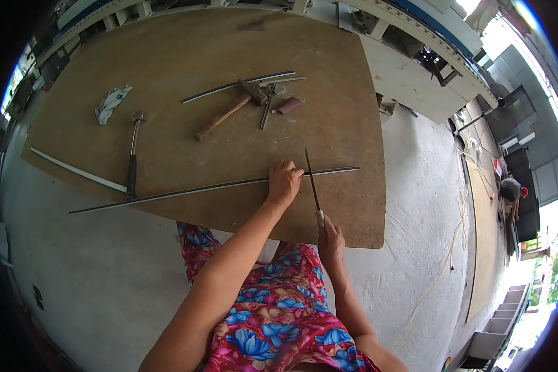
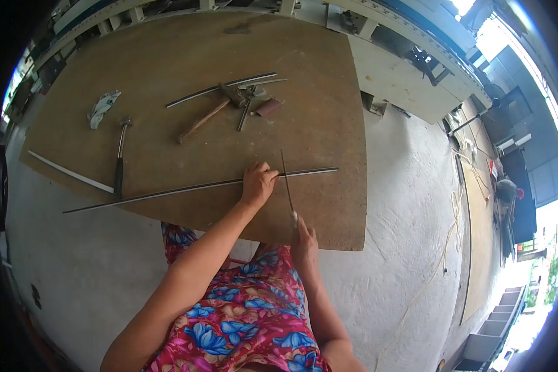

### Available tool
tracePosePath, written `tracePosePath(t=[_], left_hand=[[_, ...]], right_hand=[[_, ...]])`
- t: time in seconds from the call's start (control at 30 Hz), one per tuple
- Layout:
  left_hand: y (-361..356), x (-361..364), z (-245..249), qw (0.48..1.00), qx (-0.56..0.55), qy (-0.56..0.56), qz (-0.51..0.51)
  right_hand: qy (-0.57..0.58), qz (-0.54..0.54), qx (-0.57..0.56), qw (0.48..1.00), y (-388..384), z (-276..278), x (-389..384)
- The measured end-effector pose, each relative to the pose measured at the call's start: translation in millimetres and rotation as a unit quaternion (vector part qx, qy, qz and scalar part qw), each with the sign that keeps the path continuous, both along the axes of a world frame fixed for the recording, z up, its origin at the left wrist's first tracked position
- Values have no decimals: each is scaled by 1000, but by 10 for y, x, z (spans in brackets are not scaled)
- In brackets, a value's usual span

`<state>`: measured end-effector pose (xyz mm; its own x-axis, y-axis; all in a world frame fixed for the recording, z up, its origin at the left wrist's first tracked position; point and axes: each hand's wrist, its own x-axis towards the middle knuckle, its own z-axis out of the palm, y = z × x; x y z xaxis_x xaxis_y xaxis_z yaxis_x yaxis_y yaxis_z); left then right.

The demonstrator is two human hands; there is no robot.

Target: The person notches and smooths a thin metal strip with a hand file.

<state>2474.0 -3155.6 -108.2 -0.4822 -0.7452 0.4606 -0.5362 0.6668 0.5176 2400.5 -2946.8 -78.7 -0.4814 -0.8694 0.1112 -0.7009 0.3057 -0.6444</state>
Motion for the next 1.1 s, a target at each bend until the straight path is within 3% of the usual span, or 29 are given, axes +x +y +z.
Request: tracePosePath(t=[0.13,0.23,0.43,0.57,0.63,0.73,0.93,1.1], left_hand=[[-5,1,21,1000,-6,-7,-3],[7,20,31,1000,-5,-19,-4],[0,18,29,1000,-10,-19,-3],[-5,11,18,1000,-12,10,-6],[-8,11,19,1000,-10,-3,-2],[-1,3,40,1000,-13,-27,-1],[-28,-7,35,1000,-4,-11,1],[-29,13,9,1000,-4,-19,-2]], right_hand=[[-21,-10,-31,999,-708,96,-98],[-18,-20,-32,999,-715,72,-98],[-3,7,-59,998,190,76,128],[-77,-45,60,994,575,149,262],[-80,-56,85,992,530,175,221],[-17,9,-40,999,189,149,92],[-26,-21,-47,998,-703,48,-140],[-22,-17,-29,999,-373,48,-20]])
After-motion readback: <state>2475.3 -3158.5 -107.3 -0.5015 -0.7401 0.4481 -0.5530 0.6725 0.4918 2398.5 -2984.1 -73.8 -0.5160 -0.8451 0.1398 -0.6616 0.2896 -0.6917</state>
